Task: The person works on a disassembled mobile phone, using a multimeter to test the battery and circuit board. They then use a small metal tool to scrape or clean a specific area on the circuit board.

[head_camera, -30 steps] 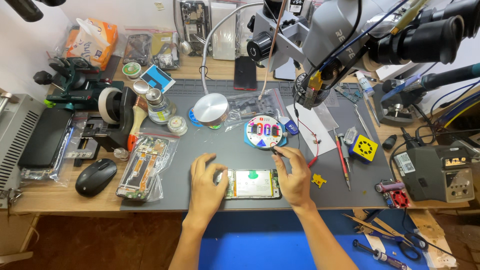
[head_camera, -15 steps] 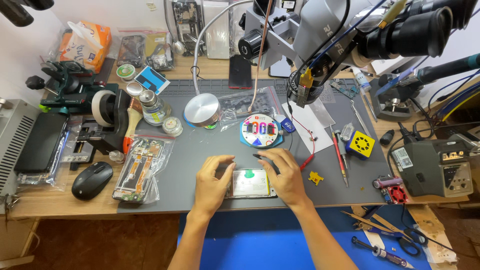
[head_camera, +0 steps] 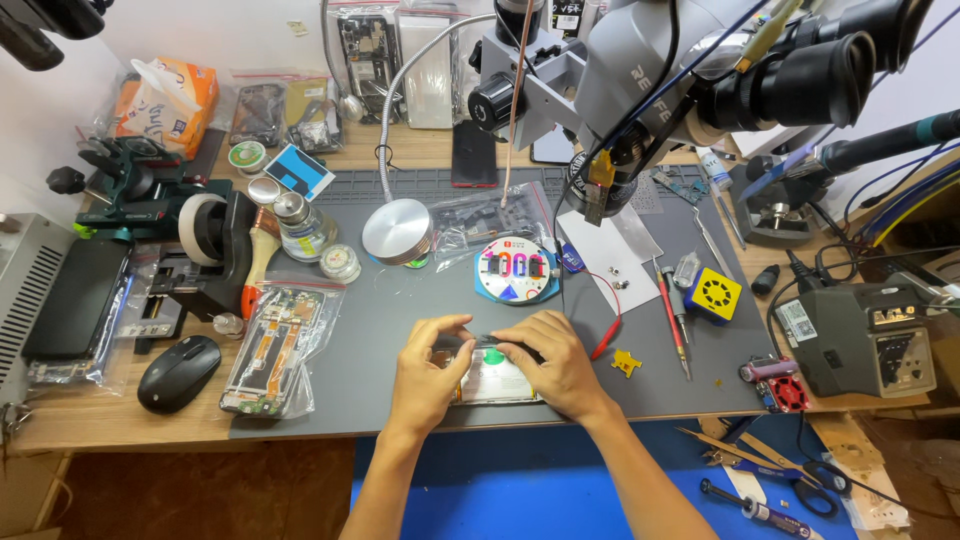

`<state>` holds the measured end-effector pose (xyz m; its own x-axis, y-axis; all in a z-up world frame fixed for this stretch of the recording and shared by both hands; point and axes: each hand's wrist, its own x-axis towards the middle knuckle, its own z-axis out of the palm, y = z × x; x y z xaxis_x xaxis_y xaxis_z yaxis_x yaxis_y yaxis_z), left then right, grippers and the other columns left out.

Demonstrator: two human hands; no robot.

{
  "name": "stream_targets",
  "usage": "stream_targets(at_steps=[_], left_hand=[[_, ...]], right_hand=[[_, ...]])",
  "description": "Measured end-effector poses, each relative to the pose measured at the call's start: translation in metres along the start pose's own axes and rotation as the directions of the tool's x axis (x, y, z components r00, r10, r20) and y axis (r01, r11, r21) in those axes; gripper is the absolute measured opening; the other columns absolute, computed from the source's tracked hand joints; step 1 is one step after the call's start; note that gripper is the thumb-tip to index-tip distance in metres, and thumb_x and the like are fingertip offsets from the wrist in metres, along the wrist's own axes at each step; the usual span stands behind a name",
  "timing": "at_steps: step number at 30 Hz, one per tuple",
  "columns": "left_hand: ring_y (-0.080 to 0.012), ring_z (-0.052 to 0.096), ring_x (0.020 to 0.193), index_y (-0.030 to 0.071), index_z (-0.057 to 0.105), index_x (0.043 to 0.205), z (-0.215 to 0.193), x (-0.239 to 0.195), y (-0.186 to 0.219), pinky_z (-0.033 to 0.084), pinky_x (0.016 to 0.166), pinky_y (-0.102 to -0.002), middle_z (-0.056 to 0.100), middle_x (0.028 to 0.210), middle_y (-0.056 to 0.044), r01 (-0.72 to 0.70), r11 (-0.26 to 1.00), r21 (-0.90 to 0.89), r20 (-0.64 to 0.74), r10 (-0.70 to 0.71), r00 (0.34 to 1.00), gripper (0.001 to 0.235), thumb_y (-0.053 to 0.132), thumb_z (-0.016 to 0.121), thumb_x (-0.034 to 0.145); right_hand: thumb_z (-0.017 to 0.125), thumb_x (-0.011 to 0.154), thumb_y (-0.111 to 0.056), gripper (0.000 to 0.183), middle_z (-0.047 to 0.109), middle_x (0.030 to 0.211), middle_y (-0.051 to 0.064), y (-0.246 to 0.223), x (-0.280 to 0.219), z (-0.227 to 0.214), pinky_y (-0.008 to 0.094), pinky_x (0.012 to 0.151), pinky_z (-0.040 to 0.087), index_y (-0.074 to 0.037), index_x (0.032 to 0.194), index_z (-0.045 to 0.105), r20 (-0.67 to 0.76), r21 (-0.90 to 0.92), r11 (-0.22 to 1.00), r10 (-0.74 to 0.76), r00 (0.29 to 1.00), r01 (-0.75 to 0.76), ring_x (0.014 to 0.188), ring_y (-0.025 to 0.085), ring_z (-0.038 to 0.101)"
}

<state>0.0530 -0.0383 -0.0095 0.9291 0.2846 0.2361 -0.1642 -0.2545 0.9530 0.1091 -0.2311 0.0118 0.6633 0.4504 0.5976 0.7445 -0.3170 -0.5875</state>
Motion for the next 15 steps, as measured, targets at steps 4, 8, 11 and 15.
stream_targets(at_steps=[4,8,11,15], left_hand=[[-0.0183,0.070,0.102,0.020,0.080,0.120,-0.0002,-0.0010,0.0034,0.055,0.094,-0.034,0.077,0.092,0.000,0.005,1.000,0.016,0.006,-0.005,1.000,0.035,0.010,0.082,0.087],[-0.0183,0.068,0.102,0.020,0.080,0.118,-0.0013,-0.0004,0.0072,0.052,0.096,-0.034,0.078,0.090,0.000,-0.023,0.999,0.031,0.013,0.023,1.000,0.032,0.011,0.082,0.087],[-0.0185,0.067,0.100,0.019,0.081,0.117,-0.0013,-0.0007,0.0076,0.051,0.097,-0.035,0.078,0.089,0.000,-0.059,0.997,0.044,0.010,0.058,0.998,0.031,0.010,0.082,0.087],[-0.0179,0.067,0.100,0.020,0.081,0.115,-0.0023,-0.0006,0.0072,0.051,0.097,-0.035,0.079,0.089,0.001,-0.087,0.995,0.049,0.009,0.087,0.996,0.029,0.011,0.081,0.088]], right_hand=[[0.076,0.097,-0.018,0.010,0.076,0.085,0.003,0.0033,-0.0011,0.0016,0.038,0.092,0.052,-0.014,0.104,0.081,0.006,0.042,0.999,0.022,1.000,-0.022,0.082,0.022,0.071],[0.077,0.096,-0.018,0.011,0.077,0.085,0.002,0.0039,-0.0004,0.0019,0.038,0.095,0.051,-0.014,0.105,0.082,0.030,0.055,0.998,0.035,0.999,-0.037,0.082,0.021,0.072],[0.078,0.095,-0.019,0.011,0.077,0.084,0.002,0.0047,0.0001,0.0023,0.037,0.096,0.051,-0.014,0.105,0.082,0.034,0.058,0.998,0.036,0.999,-0.038,0.081,0.020,0.072],[0.079,0.094,-0.019,0.012,0.078,0.083,0.002,0.0047,-0.0003,0.0031,0.037,0.097,0.051,-0.014,0.105,0.082,0.037,0.063,0.997,0.044,0.998,-0.046,0.081,0.020,0.072]])
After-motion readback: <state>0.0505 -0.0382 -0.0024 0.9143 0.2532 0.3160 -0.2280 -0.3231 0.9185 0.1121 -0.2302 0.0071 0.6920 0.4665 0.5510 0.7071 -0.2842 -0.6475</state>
